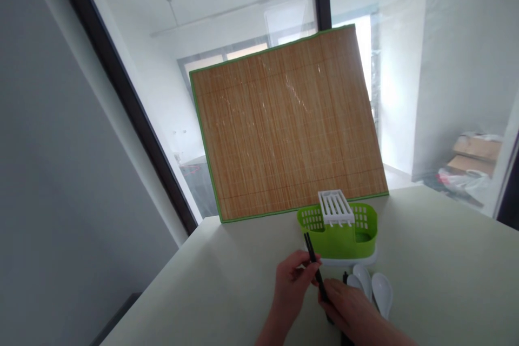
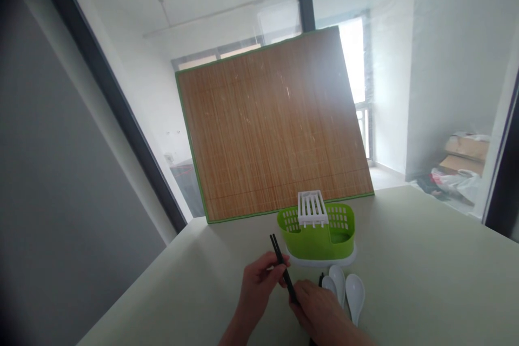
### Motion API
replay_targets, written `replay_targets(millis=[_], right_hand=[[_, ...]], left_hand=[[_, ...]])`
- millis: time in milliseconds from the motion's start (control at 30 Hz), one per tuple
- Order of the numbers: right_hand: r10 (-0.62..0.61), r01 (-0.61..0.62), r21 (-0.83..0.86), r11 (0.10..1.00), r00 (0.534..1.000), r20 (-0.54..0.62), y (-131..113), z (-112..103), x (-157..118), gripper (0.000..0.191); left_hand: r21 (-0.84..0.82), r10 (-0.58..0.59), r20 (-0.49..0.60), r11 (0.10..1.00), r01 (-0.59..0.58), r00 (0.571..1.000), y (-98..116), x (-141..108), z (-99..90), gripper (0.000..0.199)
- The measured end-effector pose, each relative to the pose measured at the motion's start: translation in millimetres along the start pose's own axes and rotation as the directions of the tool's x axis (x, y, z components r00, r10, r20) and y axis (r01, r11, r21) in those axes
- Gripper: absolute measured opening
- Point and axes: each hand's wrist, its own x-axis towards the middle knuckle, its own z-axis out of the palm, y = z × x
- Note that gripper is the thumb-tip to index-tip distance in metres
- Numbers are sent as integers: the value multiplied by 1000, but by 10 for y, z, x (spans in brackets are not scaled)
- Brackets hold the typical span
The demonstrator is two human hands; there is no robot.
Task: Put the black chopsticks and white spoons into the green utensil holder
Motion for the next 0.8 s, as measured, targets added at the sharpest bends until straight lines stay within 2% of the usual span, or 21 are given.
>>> replay_targets(millis=[167,233,300,367,433,500,567,600,633,733,800], right_hand=[[0,0,-20,1000,1000,10,14,-5,-18,17],[12,-12,-33,999,1000,0,34,5,-24,27],[39,-40,-38,998,999,-31,60,15,-24,38],[66,-69,-42,997,995,-73,87,23,-21,43],[82,-87,-41,995,991,-109,110,31,-21,44],[76,-82,-38,996,989,-124,124,44,-25,41],[53,-56,-29,998,992,-118,127,63,-33,37],[39,-42,-23,999,993,-108,124,74,-37,35],[27,-29,-18,999,995,-96,120,85,-39,35],[6,-7,-23,1000,999,-49,106,114,-36,34],[5,-6,-61,998,1000,-23,104,129,-24,32]], left_hand=[[197,68,57,977,-78,996,173,73,-90,17],[237,124,-11,964,-117,992,325,155,-152,19],[244,198,-146,957,-159,969,520,276,-218,22],[266,302,-281,937,-228,911,726,423,-272,23],[320,419,-370,895,-309,830,903,579,-297,23],[382,516,-414,846,-371,750,1008,742,-283,23],[416,571,-416,812,-410,707,1013,914,-232,23],[417,578,-403,806,-420,709,974,1002,-197,23],[414,568,-378,810,-416,731,910,1091,-160,23],[435,441,-255,847,-305,860,613,1336,-50,25],[474,341,-179,852,-223,923,388,1457,11,24]])
